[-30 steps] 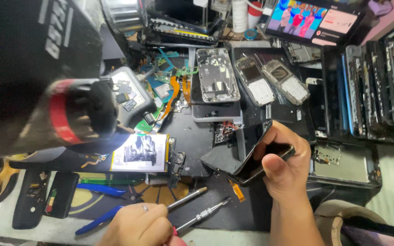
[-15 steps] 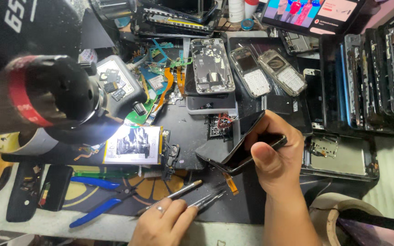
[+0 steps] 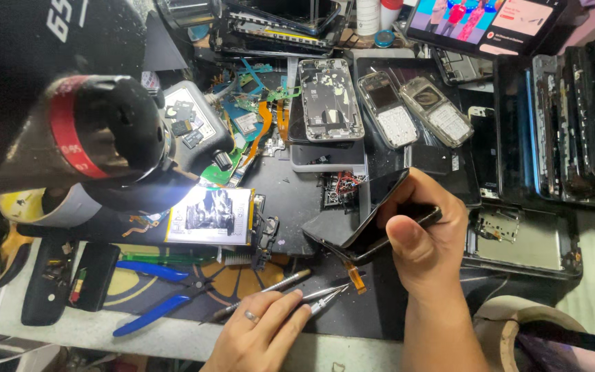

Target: The person uses a metal prying tool to carefully separate the screen assembly from the frame of a black smartphone. They work along the edges to release the adhesive and then lift the display to expose the internal components.

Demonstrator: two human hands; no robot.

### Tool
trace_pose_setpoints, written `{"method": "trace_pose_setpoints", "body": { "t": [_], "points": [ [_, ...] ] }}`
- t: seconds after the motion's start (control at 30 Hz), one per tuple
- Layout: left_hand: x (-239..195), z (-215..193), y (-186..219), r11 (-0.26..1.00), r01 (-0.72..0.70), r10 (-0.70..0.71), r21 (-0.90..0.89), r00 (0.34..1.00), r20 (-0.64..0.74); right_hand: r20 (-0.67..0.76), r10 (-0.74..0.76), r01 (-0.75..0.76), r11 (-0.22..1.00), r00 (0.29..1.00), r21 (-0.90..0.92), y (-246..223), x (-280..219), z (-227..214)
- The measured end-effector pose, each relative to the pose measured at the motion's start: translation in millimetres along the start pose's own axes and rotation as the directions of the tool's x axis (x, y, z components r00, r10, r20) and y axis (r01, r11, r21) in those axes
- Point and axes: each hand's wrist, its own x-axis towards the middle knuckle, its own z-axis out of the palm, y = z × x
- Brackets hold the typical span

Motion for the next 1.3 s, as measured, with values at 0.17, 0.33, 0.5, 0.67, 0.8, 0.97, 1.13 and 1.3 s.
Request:
{"method": "trace_pose_setpoints", "body": {
  "t": [0.17,0.33,0.5,0.67,0.8,0.97,1.13,1.3],
  "points": [
    [-9.6,-15.7,-11.6,0.989,0.078,-0.077,0.129,0.997,-0.014,0.021,-0.012,0.011,0.998,1.000,0.057,-0.2,-1.7,0.0],
    [-15.7,-9.8,-30.6,0.958,0.078,-0.086,0.277,0.996,0.017,0.033,0.012,-0.011,0.999,0.999,-0.036,-4.7,3.0,-4.8],
    [-21.1,-8.0,-33.8,0.957,0.112,-0.132,0.266,0.990,0.058,0.079,0.038,-0.049,0.990,0.996,0.133,-2.6,4.6,-9.9],
    [-15.7,-32.2,-18.4,0.978,0.164,-0.136,0.130,0.971,-0.199,0.117,0.034,-0.051,0.988,0.993,0.146,2.9,2.0,-16.9],
    [-7.4,-57.5,-15.1,0.964,0.248,-0.263,-0.099,0.945,-0.194,0.125,0.038,-0.051,0.994,0.991,0.098,8.6,3.8,-23.7],
    [15.7,-50.7,-24.3,0.787,-0.042,-0.269,-0.615,0.875,-0.403,0.151,0.040,-0.055,0.994,0.988,0.091,11.3,4.1,-28.1],
    [42.6,-42.6,-15.1,0.794,-0.111,-0.180,-0.597,0.896,-0.406,0.060,0.017,-0.023,0.995,0.998,0.096,9.6,6.8,-25.0],
    [57.0,-49.4,4.2,0.814,0.157,-0.345,-0.559,0.905,-0.248,0.221,0.023,-0.030,0.999,0.975,0.028,1.3,13.1,-30.8]
  ]
}}
